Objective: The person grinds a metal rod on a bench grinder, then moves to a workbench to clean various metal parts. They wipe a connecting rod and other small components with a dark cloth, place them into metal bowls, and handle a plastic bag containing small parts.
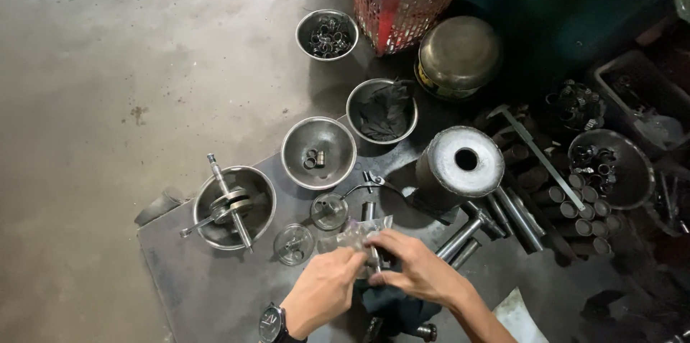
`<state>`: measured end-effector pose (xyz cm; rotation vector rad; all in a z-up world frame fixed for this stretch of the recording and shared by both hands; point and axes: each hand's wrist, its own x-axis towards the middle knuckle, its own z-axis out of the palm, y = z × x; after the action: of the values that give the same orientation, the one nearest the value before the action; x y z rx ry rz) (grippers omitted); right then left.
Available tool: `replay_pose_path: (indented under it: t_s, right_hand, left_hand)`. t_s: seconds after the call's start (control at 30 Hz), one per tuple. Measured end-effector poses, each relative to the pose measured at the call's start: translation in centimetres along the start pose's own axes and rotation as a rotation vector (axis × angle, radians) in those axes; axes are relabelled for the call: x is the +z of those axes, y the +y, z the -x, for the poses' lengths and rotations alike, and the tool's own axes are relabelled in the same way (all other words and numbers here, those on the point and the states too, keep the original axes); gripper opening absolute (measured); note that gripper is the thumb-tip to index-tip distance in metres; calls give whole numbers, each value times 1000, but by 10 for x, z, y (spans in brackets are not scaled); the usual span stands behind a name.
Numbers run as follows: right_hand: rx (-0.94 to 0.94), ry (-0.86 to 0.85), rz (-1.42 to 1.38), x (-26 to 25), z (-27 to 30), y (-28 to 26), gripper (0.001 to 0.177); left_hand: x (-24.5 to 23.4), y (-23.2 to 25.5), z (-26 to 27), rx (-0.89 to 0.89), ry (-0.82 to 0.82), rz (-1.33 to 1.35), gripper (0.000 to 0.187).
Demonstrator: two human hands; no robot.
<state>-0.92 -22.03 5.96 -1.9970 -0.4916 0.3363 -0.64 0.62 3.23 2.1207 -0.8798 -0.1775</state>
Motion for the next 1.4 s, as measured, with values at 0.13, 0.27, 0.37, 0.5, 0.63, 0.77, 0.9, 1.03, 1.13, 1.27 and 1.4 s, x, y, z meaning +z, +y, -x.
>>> replay_pose_path:
  t_s: [0.13,0.27,0.37,0.5,0.63,0.77,0.9,1.03,1.13,1.27,1.4]
  right_hand:
    - [-29,44,38,-2,12,-1,57]
    - [-82,141,46,8,22,6,58]
    - [-98,237,-40,16,26,8,55]
    - [-75,284,-105,23,27,16,52]
    - [-14,377,-227,42,30,31,49]
    - [121,493,-638,74,25,49,44]
    - [207,594,-533,87,14,64,39]
    - [266,529,-713,74,-2,24,53]
    - [216,543,-663,90,-7,33,55]
    - [42,531,-706,111,2,60,64]
    - [-15,537,-655,105,6,45,62]
  left_hand:
    - [1,4,2,20,-83,-25,28]
    - [-13,17,-2,8,-11,84,23]
    - [-13,21,0,9,79,199,18]
    - [9,13,5,42,209,272,16]
    - [36,12,11,-13,320,391,18]
    - [53,17,9,-97,394,475,21]
    - [59,13,7,-221,467,563,15]
    - [42,8,11,-330,385,766,22]
    - [44,6,7,-357,339,889,26]
    - [38,16,5,-285,436,731,28]
    - [37,20,7,-124,532,520,34]
